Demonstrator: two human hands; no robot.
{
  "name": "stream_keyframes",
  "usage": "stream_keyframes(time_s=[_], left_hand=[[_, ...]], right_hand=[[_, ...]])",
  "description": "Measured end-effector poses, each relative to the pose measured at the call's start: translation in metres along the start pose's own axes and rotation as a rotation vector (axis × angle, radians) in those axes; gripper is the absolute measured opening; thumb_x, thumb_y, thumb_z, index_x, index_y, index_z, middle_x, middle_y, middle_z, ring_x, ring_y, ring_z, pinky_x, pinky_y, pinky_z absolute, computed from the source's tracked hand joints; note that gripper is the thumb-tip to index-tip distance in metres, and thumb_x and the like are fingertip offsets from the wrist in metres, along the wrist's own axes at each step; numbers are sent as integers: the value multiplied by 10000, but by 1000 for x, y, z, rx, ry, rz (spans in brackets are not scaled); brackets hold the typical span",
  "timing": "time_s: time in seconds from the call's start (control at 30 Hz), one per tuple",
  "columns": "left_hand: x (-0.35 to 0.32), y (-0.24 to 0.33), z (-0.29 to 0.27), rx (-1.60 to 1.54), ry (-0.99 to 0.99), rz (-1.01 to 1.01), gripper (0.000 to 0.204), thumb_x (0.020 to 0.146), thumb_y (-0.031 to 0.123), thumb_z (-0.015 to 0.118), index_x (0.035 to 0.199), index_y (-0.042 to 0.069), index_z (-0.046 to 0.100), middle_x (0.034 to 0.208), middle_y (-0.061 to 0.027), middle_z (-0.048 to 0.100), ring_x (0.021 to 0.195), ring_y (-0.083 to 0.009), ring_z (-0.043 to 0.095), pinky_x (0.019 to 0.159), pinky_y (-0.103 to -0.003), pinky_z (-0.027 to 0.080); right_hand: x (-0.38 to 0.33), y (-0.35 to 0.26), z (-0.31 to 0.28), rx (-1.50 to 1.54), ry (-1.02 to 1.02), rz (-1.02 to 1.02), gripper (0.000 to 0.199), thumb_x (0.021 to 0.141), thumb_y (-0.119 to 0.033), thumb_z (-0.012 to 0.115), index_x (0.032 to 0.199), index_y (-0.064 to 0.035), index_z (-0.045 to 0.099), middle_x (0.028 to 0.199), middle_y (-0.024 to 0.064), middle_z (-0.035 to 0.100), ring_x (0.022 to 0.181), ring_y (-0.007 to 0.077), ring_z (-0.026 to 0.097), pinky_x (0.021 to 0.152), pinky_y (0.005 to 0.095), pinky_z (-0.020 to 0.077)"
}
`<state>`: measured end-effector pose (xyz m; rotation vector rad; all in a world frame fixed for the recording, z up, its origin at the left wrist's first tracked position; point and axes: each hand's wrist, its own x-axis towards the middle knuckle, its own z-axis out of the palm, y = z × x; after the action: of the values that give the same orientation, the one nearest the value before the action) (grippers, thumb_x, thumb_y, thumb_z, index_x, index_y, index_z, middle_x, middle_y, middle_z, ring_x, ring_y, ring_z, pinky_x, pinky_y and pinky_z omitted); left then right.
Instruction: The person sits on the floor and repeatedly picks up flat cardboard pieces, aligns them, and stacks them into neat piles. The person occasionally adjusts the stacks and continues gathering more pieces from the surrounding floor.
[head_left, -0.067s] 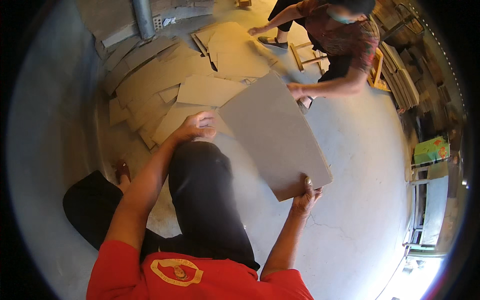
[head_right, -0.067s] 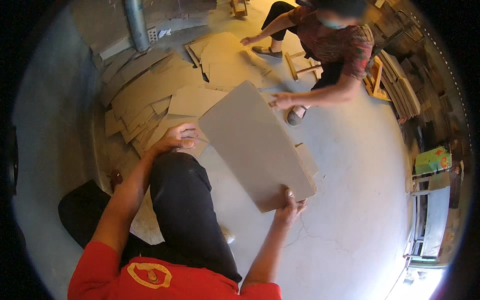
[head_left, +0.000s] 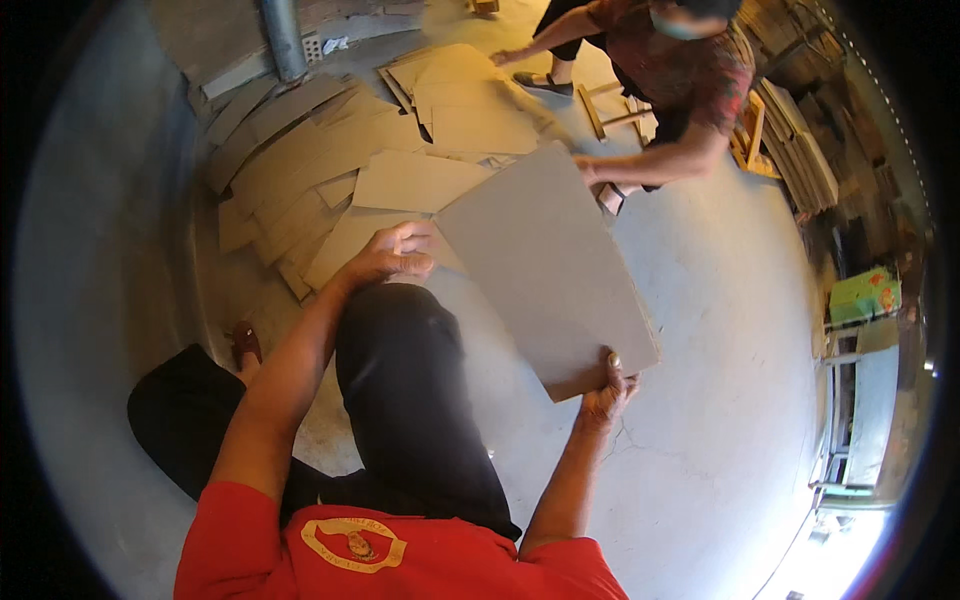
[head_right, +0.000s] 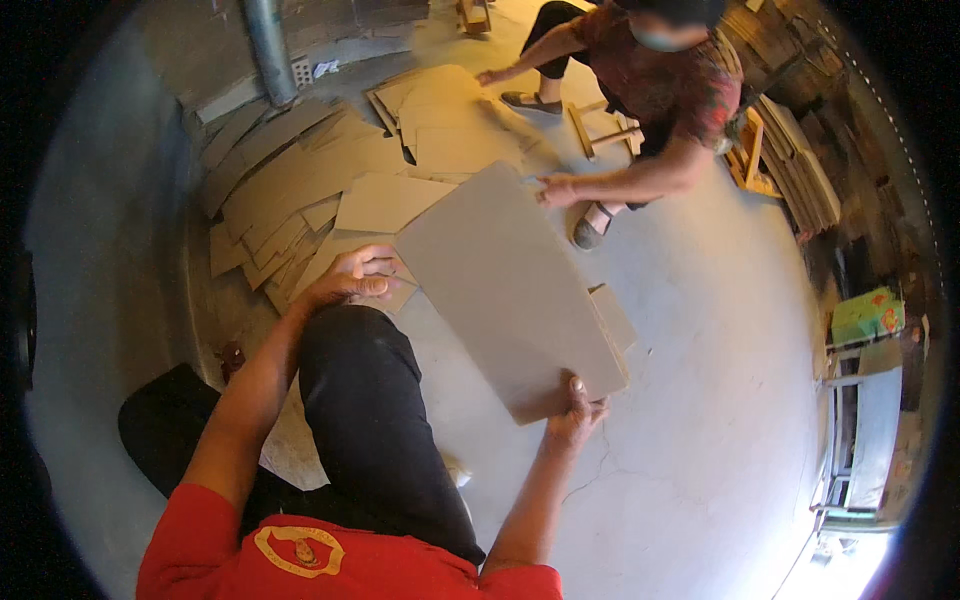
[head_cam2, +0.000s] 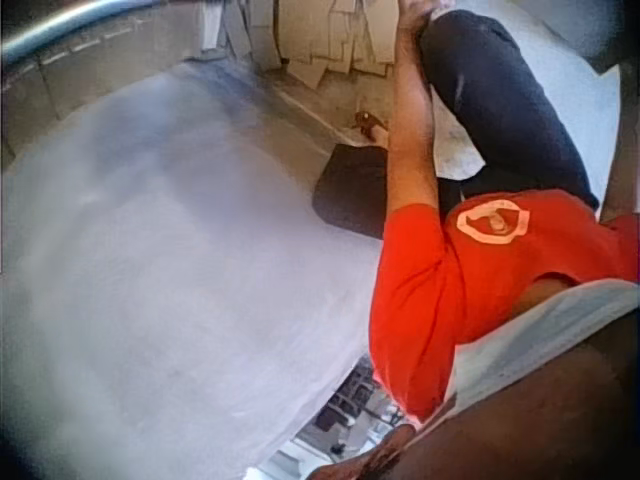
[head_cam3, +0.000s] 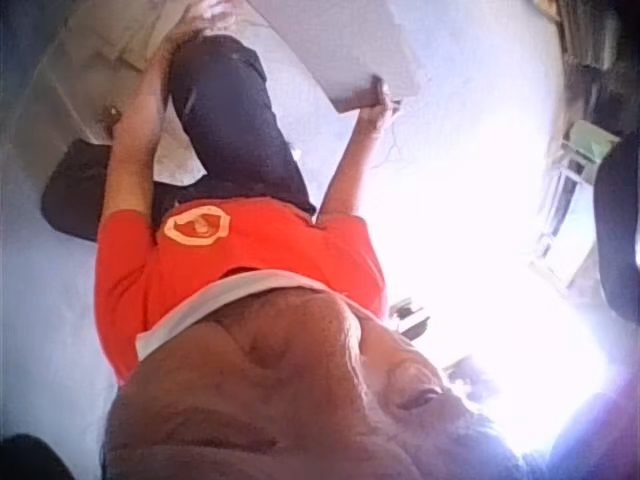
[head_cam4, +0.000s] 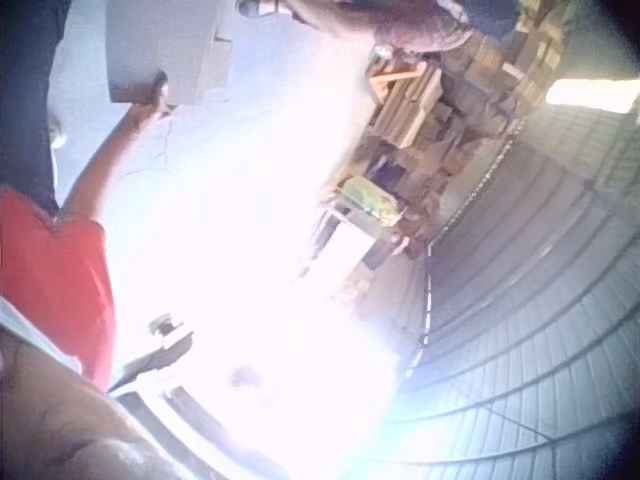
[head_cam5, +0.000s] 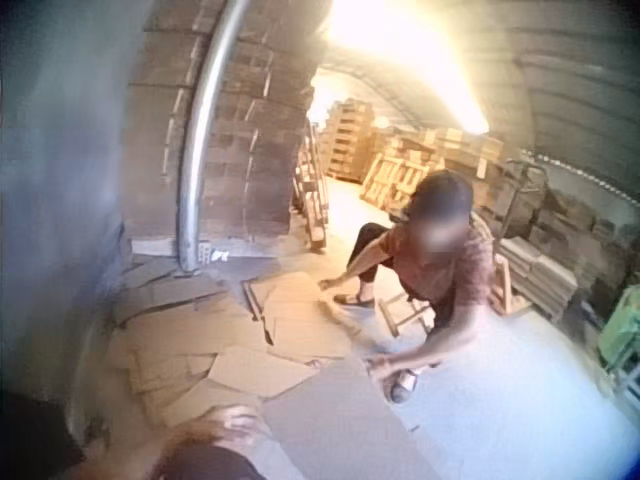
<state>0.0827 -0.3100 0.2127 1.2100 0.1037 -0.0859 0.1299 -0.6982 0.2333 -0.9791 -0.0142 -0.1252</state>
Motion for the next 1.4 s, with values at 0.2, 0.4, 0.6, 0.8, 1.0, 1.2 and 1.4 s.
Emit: stream_keyframes(time_s=[0.2, 0.4, 0.6, 0.8, 1.0, 1.2, 1.4], left_hand=[[-40, 56, 15, 319, 115, 92, 509, 828, 125, 647, 1278, -16, 456, 1098, -142, 602, 960, -215, 623, 837, -312, 511], [-138, 70, -16, 562, 182, -197, 533, 731, 173, 688, 1200, -24, 533, 1023, -110, 621, 916, -172, 591, 833, -303, 459], [-219, 43, -87, 593, 413, -347, 537, 728, 164, 671, 1197, -46, 518, 1009, -119, 606, 916, -194, 585, 815, -313, 470], [-194, 48, -49, 621, 238, -395, 587, 699, 208, 694, 1210, -24, 520, 1015, -114, 597, 903, -205, 583, 828, -341, 469], [-199, 42, -55, 750, 74, -428, 581, 699, 151, 694, 1222, -24, 511, 1012, -119, 596, 908, -204, 579, 830, -349, 470], [-193, 39, -53, 742, 70, -422, 557, 718, 132, 704, 1222, -18, 517, 1022, -117, 601, 893, -200, 578, 818, -351, 465], [-196, 38, -54, 798, 85, -386, 512, 713, 120, 695, 1181, -24, 546, 953, -113, 613, 869, -196, 596, 798, -321, 479]], right_hand=[[14, 85, -113, 331, 443, 215, 331, 793, -14, 662, 1103, -56, 554, 1037, 69, 618, 1017, 225, 568, 942, 389, 445], [23, 90, -117, 367, 709, 239, 327, 817, -180, 681, 1111, -88, 572, 1121, 41, 604, 1132, 257, 489, 990, 523, 348], [47, 113, -128, 477, 768, 253, 231, 824, -170, 674, 1023, -72, 611, 1064, 88, 624, 988, 286, 566, 901, 491, 437], [48, 120, -149, 506, 901, 161, 278, 820, -158, 680, 1064, -48, 604, 1112, 101, 615, 1038, 301, 550, 924, 509, 421], [17, 143, -125, 93, 793, 157, 399, 910, -215, 582, 1256, -47, 476, 1264, 110, 488, 1108, 257, 475, 983, 399, 389], [29, 143, -152, 247, 778, 153, 386, 837, -185, 663, 1192, -78, 554, 1263, 76, 523, 1140, 274, 476, 1012, 486, 341], [28, 158, -142, 150, 871, 194, 357, 870, -286, 623, 1139, -56, 576, 1201, 104, 543, 1091, 252, 503, 952, 421, 412]])
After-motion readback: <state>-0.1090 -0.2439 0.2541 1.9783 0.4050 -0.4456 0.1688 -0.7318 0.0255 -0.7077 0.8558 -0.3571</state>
